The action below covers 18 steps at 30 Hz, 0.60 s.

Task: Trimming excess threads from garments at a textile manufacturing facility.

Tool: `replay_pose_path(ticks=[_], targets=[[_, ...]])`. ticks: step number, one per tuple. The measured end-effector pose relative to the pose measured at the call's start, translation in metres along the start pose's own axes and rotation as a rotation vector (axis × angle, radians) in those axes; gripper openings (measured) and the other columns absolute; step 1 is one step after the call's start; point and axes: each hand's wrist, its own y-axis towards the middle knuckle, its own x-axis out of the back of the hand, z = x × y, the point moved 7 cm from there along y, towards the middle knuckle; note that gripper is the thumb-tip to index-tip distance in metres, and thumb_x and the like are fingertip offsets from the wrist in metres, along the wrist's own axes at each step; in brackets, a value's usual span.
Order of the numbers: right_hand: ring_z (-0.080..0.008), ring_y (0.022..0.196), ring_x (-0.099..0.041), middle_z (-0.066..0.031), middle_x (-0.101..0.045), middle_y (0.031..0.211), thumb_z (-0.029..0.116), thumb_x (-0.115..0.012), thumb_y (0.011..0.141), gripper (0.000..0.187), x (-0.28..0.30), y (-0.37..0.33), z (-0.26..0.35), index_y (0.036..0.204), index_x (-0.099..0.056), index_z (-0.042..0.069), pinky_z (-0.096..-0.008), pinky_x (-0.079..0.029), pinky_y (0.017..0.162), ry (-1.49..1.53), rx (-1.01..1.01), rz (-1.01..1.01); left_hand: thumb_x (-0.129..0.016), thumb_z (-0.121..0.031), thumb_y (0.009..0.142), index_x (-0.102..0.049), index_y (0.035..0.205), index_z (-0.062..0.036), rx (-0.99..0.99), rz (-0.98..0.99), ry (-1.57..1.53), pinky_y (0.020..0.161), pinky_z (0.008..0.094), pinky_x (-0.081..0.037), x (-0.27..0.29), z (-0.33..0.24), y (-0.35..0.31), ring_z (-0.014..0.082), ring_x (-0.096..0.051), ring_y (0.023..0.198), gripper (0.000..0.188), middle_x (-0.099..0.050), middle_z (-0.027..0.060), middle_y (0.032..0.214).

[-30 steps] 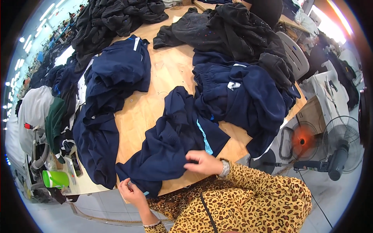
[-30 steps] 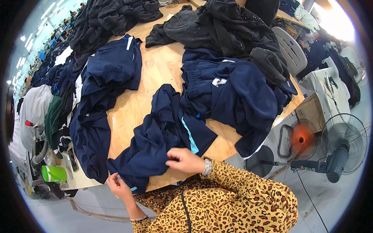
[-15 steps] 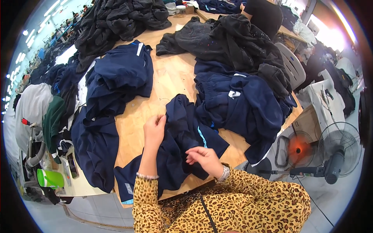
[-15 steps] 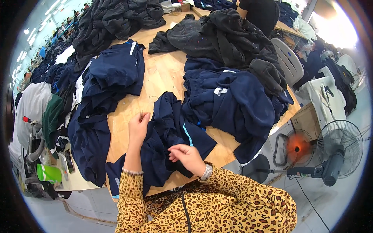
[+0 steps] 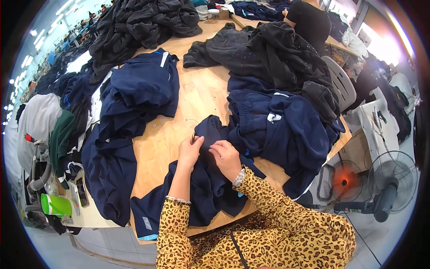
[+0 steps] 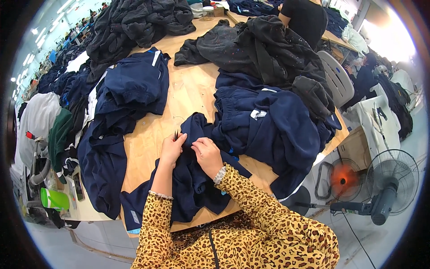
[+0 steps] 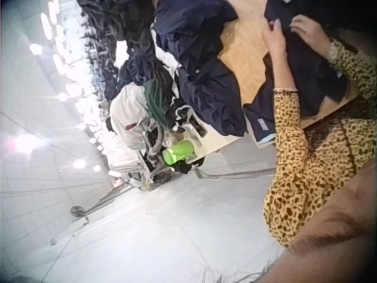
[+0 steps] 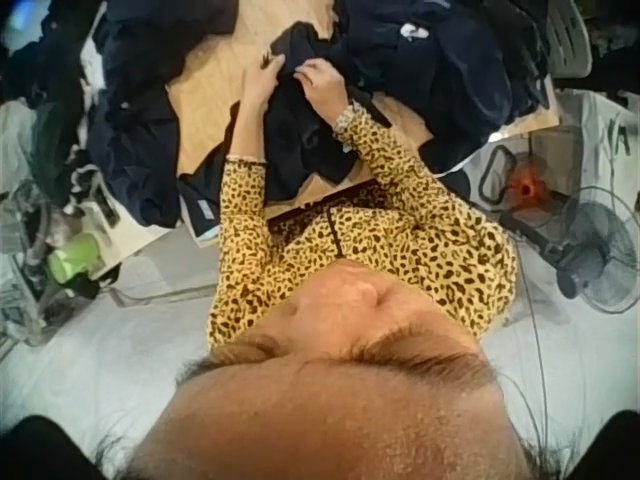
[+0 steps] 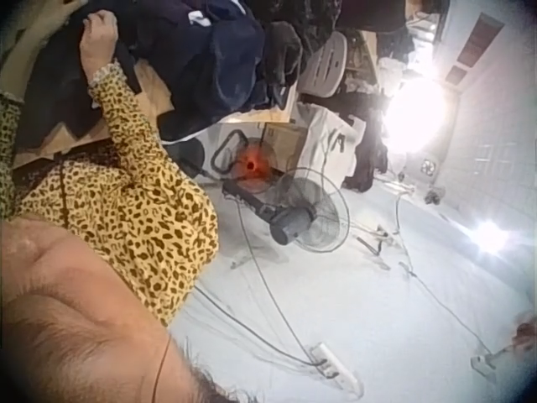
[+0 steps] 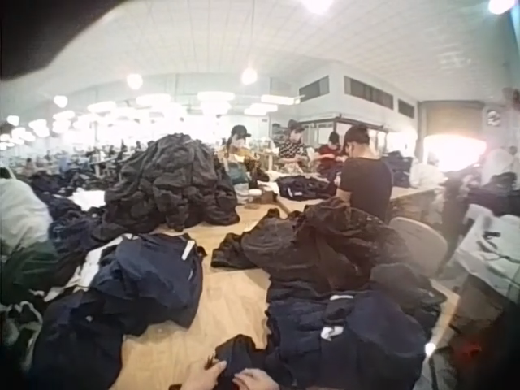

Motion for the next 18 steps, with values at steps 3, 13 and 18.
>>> replay_pose_path(ticks=[3, 13, 18], targets=[[-0.0297, 0.08, -0.06, -0.0113, -0.06, 0.086, 0.003, -0.066, 0.076, 0.007, -0.003, 0.001, -0.004, 0.082, -0.063, 0.0, -0.0362, -0.049, 0.07, -0.048, 0.011, -0.003, -0.066, -0.023, 0.085, -0.063, 0.099, 0.0013, -0.051, -0.031, 0.076, 0.054, 0.026, -0.043, 0.003, -0.007, -0.009, 0.011, -0.052, 0.06, 0.029, -0.059, 0.0044, 0.073], [-0.0332, 0.075, -0.06, -0.0141, -0.06, 0.082, -0.001, -0.061, 0.079, 0.006, -0.001, 0.003, -0.012, 0.083, -0.057, -0.001, -0.0366, -0.049, 0.066, 0.028, -0.07, 0.002, -0.07, -0.014, 0.077, -0.061, 0.112, -0.0067, -0.807, -0.206, 0.849, 0.066, 0.0354, -0.049, -0.003, -0.047, -0.084, 0.0272, -0.061, 0.073, 0.037, -0.061, 0.0098, 0.081], [-0.0341, 0.074, -0.059, -0.0149, -0.058, 0.081, -0.002, -0.059, 0.08, 0.005, -0.004, 0.006, -0.005, 0.084, -0.055, -0.001, -0.0379, -0.048, 0.064, -0.003, -0.056, 0.032, -0.07, -0.01, 0.076, -0.058, 0.099, -0.005, -0.799, -0.234, 0.873, 0.061, 0.0348, -0.049, -0.003, -0.04, -0.085, 0.028, -0.063, 0.071, 0.026, -0.063, 0.0123, 0.077]])
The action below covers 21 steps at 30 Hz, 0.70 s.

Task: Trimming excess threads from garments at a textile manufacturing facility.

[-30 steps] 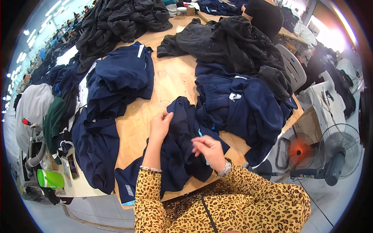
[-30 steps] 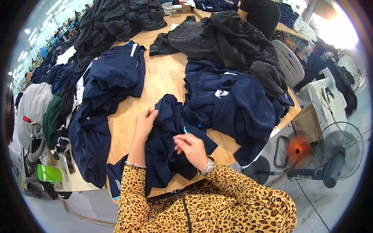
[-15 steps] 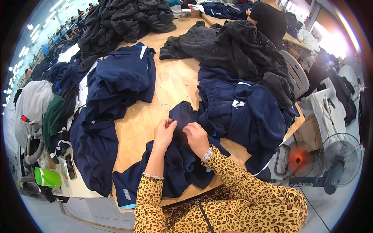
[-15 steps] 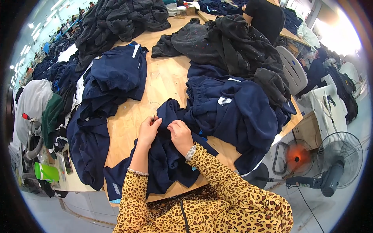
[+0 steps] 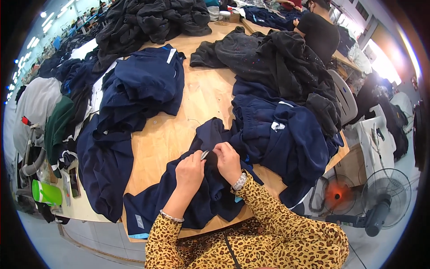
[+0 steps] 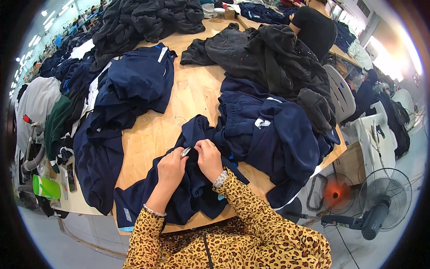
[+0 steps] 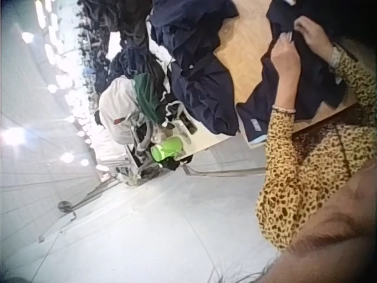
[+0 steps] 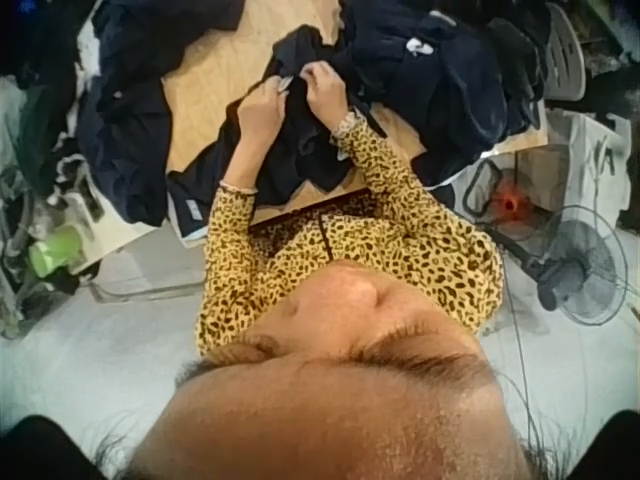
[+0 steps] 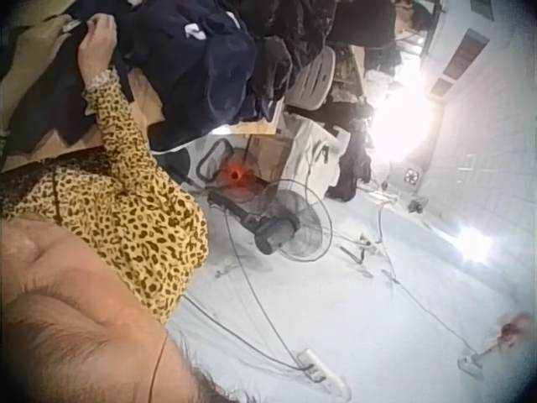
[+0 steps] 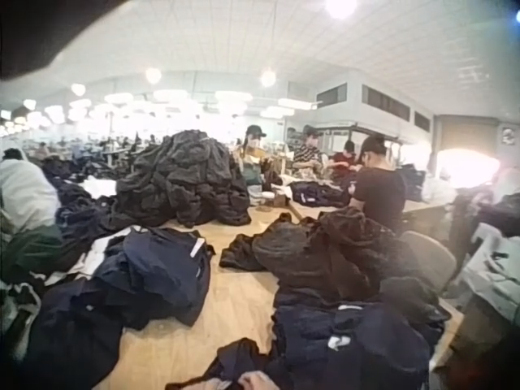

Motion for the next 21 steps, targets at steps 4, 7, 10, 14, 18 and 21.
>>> replay_pose_path(ticks=[4, 7, 10, 14, 18, 21], targets=[[-0.0342, 0.074, -0.058, -0.0147, -0.057, 0.08, 0.0, -0.058, 0.082, 0.005, 0.0, 0.0, -0.005, 0.085, -0.054, 0.0, -0.0386, -0.047, 0.064, 0.023, -0.044, 0.016, -0.07, -0.01, 0.076, -0.056, 0.096, -0.005, 0.016, 0.009, -0.019, 0.061, 0.0347, -0.049, -0.001, -0.003, 0.001, 0.0279, -0.063, 0.07, 0.024, -0.063, 0.0123, 0.076], [-0.0342, 0.075, -0.057, -0.0142, -0.056, 0.079, 0.001, -0.057, 0.083, 0.004, -0.003, -0.001, -0.003, 0.085, -0.053, 0.001, -0.0394, -0.047, 0.065, 0.038, -0.051, 0.033, -0.069, -0.01, 0.076, -0.056, 0.096, -0.0053, 0.017, 0.037, -0.035, 0.061, 0.0347, -0.049, -0.003, -0.002, 0.002, 0.0277, -0.063, 0.069, 0.024, -0.063, 0.0118, 0.075], [-0.0341, 0.075, -0.058, -0.0144, -0.056, 0.079, 0.001, -0.057, 0.083, 0.004, -0.002, -0.001, -0.005, 0.085, -0.053, 0.0, -0.0392, -0.047, 0.064, 0.033, -0.051, 0.031, -0.069, -0.01, 0.077, -0.055, 0.095, -0.0055, 0.016, 0.018, -0.025, 0.06, 0.0347, -0.049, -0.007, -0.002, 0.004, 0.0276, -0.063, 0.069, 0.024, -0.063, 0.0117, 0.075], [-0.0344, 0.074, -0.058, -0.0149, -0.056, 0.079, 0.0, -0.057, 0.083, 0.005, -0.001, 0.0, -0.004, 0.085, -0.053, 0.0, -0.0389, -0.047, 0.063, 0.05, -0.051, 0.029, -0.068, -0.009, 0.078, -0.055, 0.095, -0.0055, 0.013, 0.028, -0.034, 0.06, 0.0347, -0.049, -0.009, -0.003, 0.005, 0.028, -0.064, 0.069, 0.022, -0.063, 0.0123, 0.076], [-0.0335, 0.072, -0.058, -0.0152, -0.056, 0.079, 0.001, -0.058, 0.084, 0.005, 0.003, 0.003, -0.002, 0.085, -0.054, -0.001, -0.0369, -0.046, 0.062, 0.085, -0.07, 0.017, -0.069, -0.011, 0.079, -0.055, 0.098, -0.0038, 0.037, -0.006, -0.11, 0.061, 0.0337, -0.05, -0.007, 0.004, 0.006, 0.028, -0.065, 0.07, 0.024, -0.064, 0.0133, 0.077], [-0.0262, 0.069, -0.06, -0.0136, -0.059, 0.079, 0.005, -0.057, 0.087, 0.009, 0.018, 0.012, -0.008, 0.085, -0.058, -0.004, -0.0329, -0.047, 0.062, 0.244, -0.217, 0.04, -0.068, -0.016, 0.081, -0.055, 0.101, -0.0044, 0.323, -0.007, -0.288, 0.062, 0.0339, -0.051, -0.005, 0.029, 0.007, 0.0273, -0.065, 0.07, 0.026, -0.065, 0.012, 0.078]])
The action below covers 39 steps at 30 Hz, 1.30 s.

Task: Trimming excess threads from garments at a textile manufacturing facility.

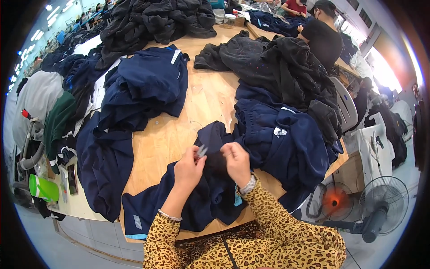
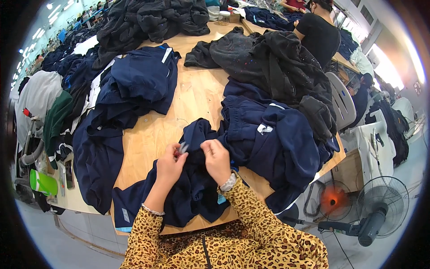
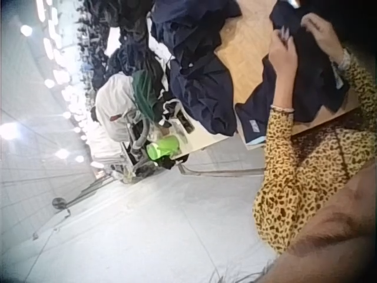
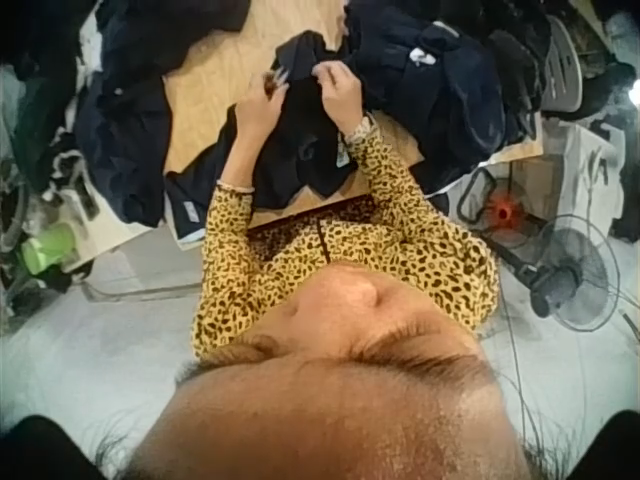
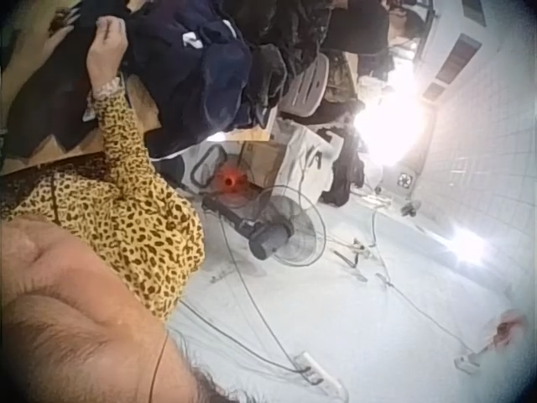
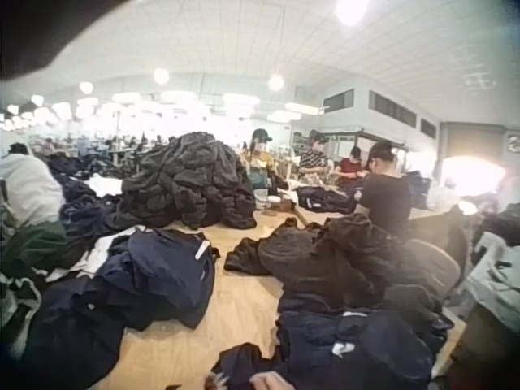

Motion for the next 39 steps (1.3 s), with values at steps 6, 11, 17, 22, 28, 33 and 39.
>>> replay_pose_path(ticks=[6, 11, 17, 22, 28, 33, 39], targets=[[-0.0299, 0.081, -0.064, -0.0187, -0.063, 0.09, 0.01, -0.06, 0.086, 0.018, 0.017, 0.085, -0.025, 0.098, -0.062, -0.003, -0.034, -0.05, 0.071, -0.148, 0.071, -0.009, -0.073, -0.021, 0.075, -0.057, 0.108, 0.0021, 0.28, 0.017, -0.275, 0.07, 0.0311, -0.049, -0.024, 0.03, 0.051, 0.0215, -0.064, 0.079, 0.043, -0.065, 0.0136, 0.087], [-0.036, 0.101, -0.06, -0.0252, -0.062, 0.107, 0.016, -0.064, 0.077, 0.036, -0.035, 0.103, -0.072, 0.107, -0.06, -0.004, -0.0408, -0.046, 0.089, -0.611, -0.148, 0.528, -0.074, -0.012, 0.072, -0.059, 0.107, 0.0038, 0.394, 0.268, -0.421, 0.069, 0.024, -0.044, -0.062, 0.04, 0.057, 0.0116, -0.052, 0.075, 0.041, -0.058, 0.0026, 0.084], [-0.0329, 0.093, -0.061, -0.0193, -0.062, 0.097, -0.001, -0.059, 0.071, 0.026, -0.014, 0.078, -0.028, 0.096, -0.064, 0.0, -0.0369, -0.049, 0.08, -0.442, 0.087, 0.317, -0.068, 0.0, 0.074, -0.063, 0.097, -0.0003, -0.074, 0.055, -0.426, 0.055, 0.0207, -0.036, 0.017, -0.026, 0.01, 0.0088, -0.044, 0.059, 0.023, -0.051, 0.0009, 0.076], [-0.0289, 0.078, -0.059, -0.0124, -0.056, 0.084, -0.013, -0.064, 0.06, 0.03, 0.043, -0.004, 0.061, 0.086, -0.062, 0.002, -0.0328, -0.05, 0.067, -0.168, 0.5, -0.151, -0.07, 0.004, 0.071, -0.064, 0.09, -0.0012, 0.044, 0.054, -0.481, 0.054, 0.0204, -0.036, 0.053, -0.006, -0.057, 0.0071, -0.042, 0.059, 0.02, -0.051, 0.0006, 0.077], [-0.0254, 0.079, -0.061, -0.0112, -0.058, 0.087, -0.015, -0.064, 0.06, 0.026, 0.042, -0.061, 0.055, 0.079, -0.057, 0.002, -0.0305, -0.05, 0.07, -0.03, 0.377, -0.165, -0.072, -0.003, 0.075, -0.065, 0.097, -0.0029, 0.025, -0.099, -0.39, 0.06, 0.0203, -0.04, 0.071, -0.022, -0.082, 0.0079, -0.047, 0.067, 0.024, -0.054, 0.0033, 0.099], [-0.0253, 0.082, -0.062, -0.0111, -0.058, 0.086, -0.016, -0.062, 0.06, 0.026, 0.044, -0.075, 0.059, 0.074, -0.051, 0.003, -0.0309, -0.051, 0.072, -0.002, 0.385, -0.207, -0.072, -0.009, 0.078, -0.061, 0.108, 0.0005, -0.048, -0.05, -0.385, 0.065, 0.0245, -0.045, 0.06, -0.066, -0.07, 0.0137, -0.052, 0.07, 0.034, -0.055, 0.0103, 0.113], [-0.026, 0.082, -0.063, -0.0118, -0.056, 0.083, -0.015, -0.064, 0.063, 0.027, 0.048, -0.084, 0.06, 0.071, -0.047, 0.003, -0.033, -0.051, 0.074, 0.037, 0.394, -0.234, -0.067, -0.014, 0.085, -0.061, 0.094, 0.0018, 0.116, 0.193, -0.508, 0.057, 0.0234, -0.04, 0.021, -0.054, -0.065, 0.0106, -0.048, 0.062, 0.019, -0.055, -0.0002, 0.072]])
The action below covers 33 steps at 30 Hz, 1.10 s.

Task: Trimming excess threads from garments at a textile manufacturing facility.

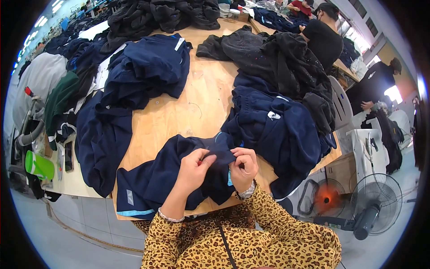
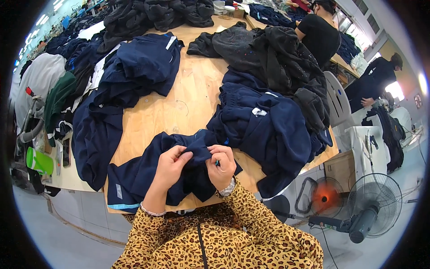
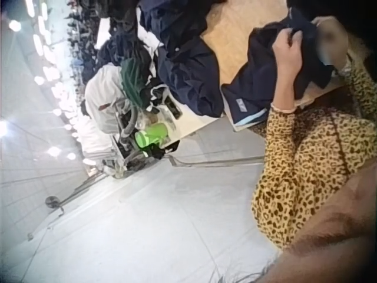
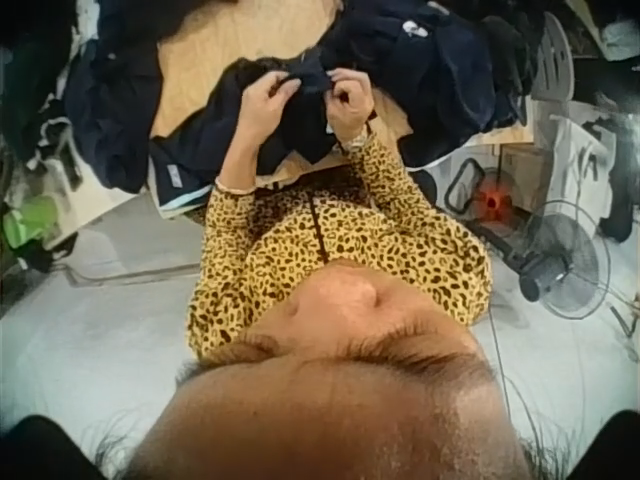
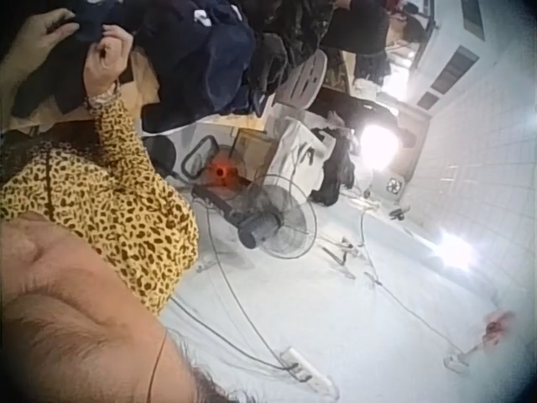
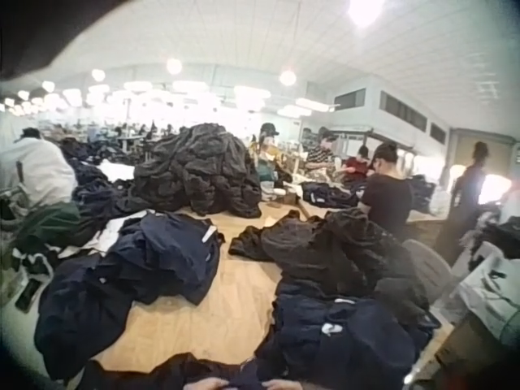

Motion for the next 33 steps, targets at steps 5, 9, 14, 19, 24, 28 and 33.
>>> replay_pose_path(ticks=[5, 9, 14, 19, 24, 28, 33], targets=[[-0.0197, 0.075, -0.06, -0.0097, -0.055, 0.084, -0.01, -0.068, 0.073, 0.023, 0.006, -0.004, -0.015, 0.073, -0.049, 0.002, -0.0271, -0.048, 0.067, -0.097, -0.095, 0.025, -0.063, -0.015, 0.09, -0.061, 0.082, -0.0007, 0.251, -0.058, -0.479, 0.054, 0.0168, -0.031, 0.0, 0.02, -0.002, 0.0002, -0.038, 0.061, 0.016, -0.047, -0.0089, 0.068], [-0.0148, 0.071, -0.057, -0.008, -0.055, 0.085, -0.007, -0.068, 0.077, 0.016, 0.018, -0.011, -0.022, 0.077, -0.053, 0.001, -0.0244, -0.046, 0.064, 0.093, -0.352, -0.185, -0.063, -0.015, 0.089, -0.061, 0.083, 0.0006, 0.195, -0.112, -0.455, 0.055, 0.0174, -0.034, 0.0, 0.016, 0.0, 0.0014, -0.04, 0.062, 0.017, -0.049, -0.0077, 0.068], [-0.0089, 0.072, -0.055, -0.0059, -0.057, 0.092, -0.001, -0.07, 0.079, 0.016, 0.009, -0.016, -0.005, 0.091, -0.061, -0.004, -0.021, -0.045, 0.065, 0.158, -0.416, 0.021, -0.067, -0.014, 0.085, -0.061, 0.083, 0.0027, 0.085, -0.209, -0.263, 0.055, 0.0194, -0.036, 0.003, 0.019, -0.002, 0.0035, -0.04, 0.062, 0.018, -0.051, -0.0034, 0.067], [-0.0068, 0.073, -0.054, -0.0008, -0.06, 0.084, 0.013, -0.063, 0.089, 0.016, -0.016, -0.027, -0.019, 0.093, -0.063, -0.003, -0.0199, -0.045, 0.065, 0.562, -0.959, 0.17, -0.071, -0.013, 0.081, -0.06, 0.082, 0.0041, 0.015, -0.197, -0.098, 0.053, 0.0204, -0.036, -0.002, 0.007, -0.006, 0.0052, -0.041, 0.059, 0.02, -0.051, 0.0015, 0.067], [-0.0074, 0.074, -0.056, 0.0, -0.062, 0.083, 0.015, -0.056, 0.094, 0.016, -0.019, -0.03, -0.024, 0.093, -0.062, 0.0, -0.0219, -0.046, 0.068, 0.743, -0.968, 0.19, -0.068, -0.015, 0.086, -0.062, 0.082, 0.0031, 0.141, -0.159, -0.286, 0.054, 0.0197, -0.036, -0.007, 0.013, -0.007, 0.0036, -0.042, 0.061, 0.02, -0.052, -0.0031, 0.066], [-0.0084, 0.073, -0.058, -0.0005, -0.062, 0.081, 0.015, -0.055, 0.094, 0.014, -0.019, -0.03, -0.024, 0.091, -0.06, 0.003, -0.023, -0.047, 0.068, 0.799, -0.986, 0.132, -0.065, -0.017, 0.088, -0.063, 0.081, 0.0024, 0.191, -0.117, -0.315, 0.054, 0.0192, -0.036, -0.01, 0.019, -0.005, 0.0027, -0.042, 0.061, 0.021, -0.052, -0.0054, 0.066], [-0.0073, 0.068, -0.055, 0.0008, -0.06, 0.078, 0.017, -0.054, 0.095, 0.017, -0.021, -0.032, -0.024, 0.086, -0.059, 0.004, -0.0227, -0.047, 0.065, 0.809, -0.98, 0.168, -0.065, -0.018, 0.088, -0.063, 0.079, 0.0025, 0.229, -0.085, -0.34, 0.054, 0.0194, -0.035, -0.013, 0.024, -0.002, 0.0024, -0.041, 0.061, 0.022, -0.052, -0.0057, 0.066]])
